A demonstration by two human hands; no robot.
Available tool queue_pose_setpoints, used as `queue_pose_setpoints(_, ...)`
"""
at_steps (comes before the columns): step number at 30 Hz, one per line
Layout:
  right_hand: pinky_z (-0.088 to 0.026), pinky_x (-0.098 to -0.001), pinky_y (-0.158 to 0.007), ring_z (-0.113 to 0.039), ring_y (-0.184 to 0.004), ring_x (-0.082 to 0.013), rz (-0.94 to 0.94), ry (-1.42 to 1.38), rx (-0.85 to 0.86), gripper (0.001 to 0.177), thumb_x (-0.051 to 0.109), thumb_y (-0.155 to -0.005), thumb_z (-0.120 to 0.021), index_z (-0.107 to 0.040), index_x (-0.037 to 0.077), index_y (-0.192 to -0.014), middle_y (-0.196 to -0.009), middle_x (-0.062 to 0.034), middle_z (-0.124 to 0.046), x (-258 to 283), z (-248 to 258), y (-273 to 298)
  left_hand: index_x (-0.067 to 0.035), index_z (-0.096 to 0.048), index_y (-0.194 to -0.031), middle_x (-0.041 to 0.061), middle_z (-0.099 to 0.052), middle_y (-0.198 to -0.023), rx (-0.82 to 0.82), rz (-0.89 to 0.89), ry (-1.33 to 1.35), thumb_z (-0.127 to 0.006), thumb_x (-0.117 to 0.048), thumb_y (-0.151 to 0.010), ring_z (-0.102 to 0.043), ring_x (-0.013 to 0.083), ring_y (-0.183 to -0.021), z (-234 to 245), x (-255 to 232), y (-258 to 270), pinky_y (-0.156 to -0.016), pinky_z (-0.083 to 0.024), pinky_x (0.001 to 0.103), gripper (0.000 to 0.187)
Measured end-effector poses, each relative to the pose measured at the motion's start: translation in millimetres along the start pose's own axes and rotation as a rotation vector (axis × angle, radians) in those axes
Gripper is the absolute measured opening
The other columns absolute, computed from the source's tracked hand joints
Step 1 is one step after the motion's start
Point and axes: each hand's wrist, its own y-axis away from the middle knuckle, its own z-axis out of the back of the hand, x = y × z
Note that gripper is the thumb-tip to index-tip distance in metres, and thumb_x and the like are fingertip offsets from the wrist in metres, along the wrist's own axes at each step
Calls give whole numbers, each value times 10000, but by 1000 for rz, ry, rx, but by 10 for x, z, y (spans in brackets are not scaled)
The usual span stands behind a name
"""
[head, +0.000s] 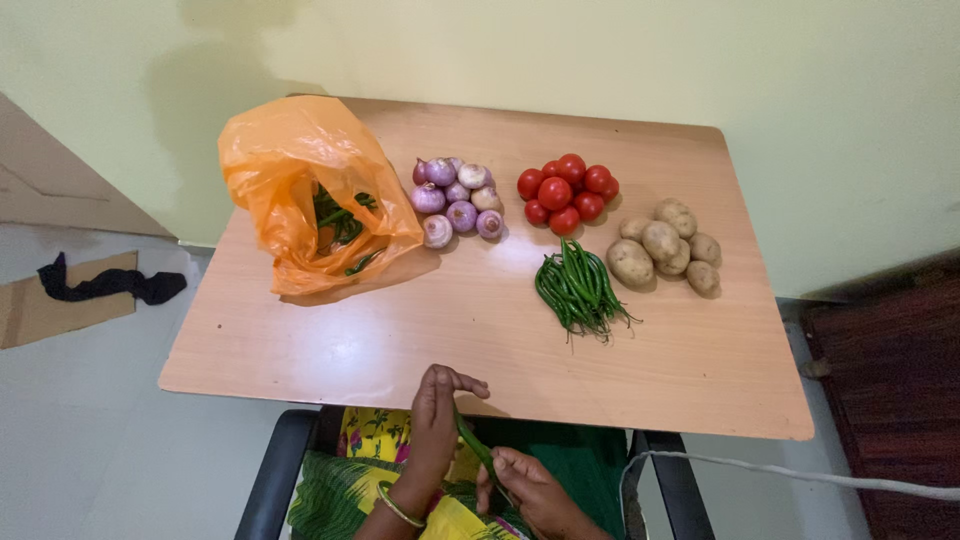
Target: The person removes the stems from green chili peppers by hand, taking them from a plastic bag and placing the de-stemmed peppers into a pile on a table.
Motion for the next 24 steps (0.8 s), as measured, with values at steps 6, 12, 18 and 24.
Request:
queue_pose_setpoints(6,-498,-329,-808,-622,-805,-188,-63,44,90,366,328,-1112,-459,-614,1,-1059,-838,-78,-642,-206,168,60,-54,-572,-927,123,-718,-844,-138,-190,-37,-357,-338,-1122,-688,219,-894,75,-78,-134,-919,-542,376,406)
queue_pose_setpoints(12,-529,-345,-805,-681,-855,-232,28,-54,-164,322,291,-1032,-448,-602,12,-1082,-890,-101,-657,44,232,92,-79,-595,-1011,107,-729,-930,-233,70,38,-385,-313,-1043,-703,180,-960,-9,0,61,-935,-555,364,316)
queue_pose_setpoints(18,-529,-430,-770,-654,-844,-252,136,-317,-311,322,263,-1055,-430,-605,11,-1152,-966,-126,-647,150,353,18,-31,-611,-1308,140,-629,-971,256,232,84,-395,-287,-1148,-548,271,-816,-316,656,288,-748,-456,447,370)
queue_pose_setpoints(24,-540,-397,-923,-653,-1049,-225,53,-264,-415,452,346,-1021,-443,-614,29,-1295,-1098,-109,-662,148,483,23,-17,-576,-1327,86,-637,-1217,485,-9,18,-442,-198,-1074,-587,155,-1152,-437,624,290,-1022,-454,312,338)
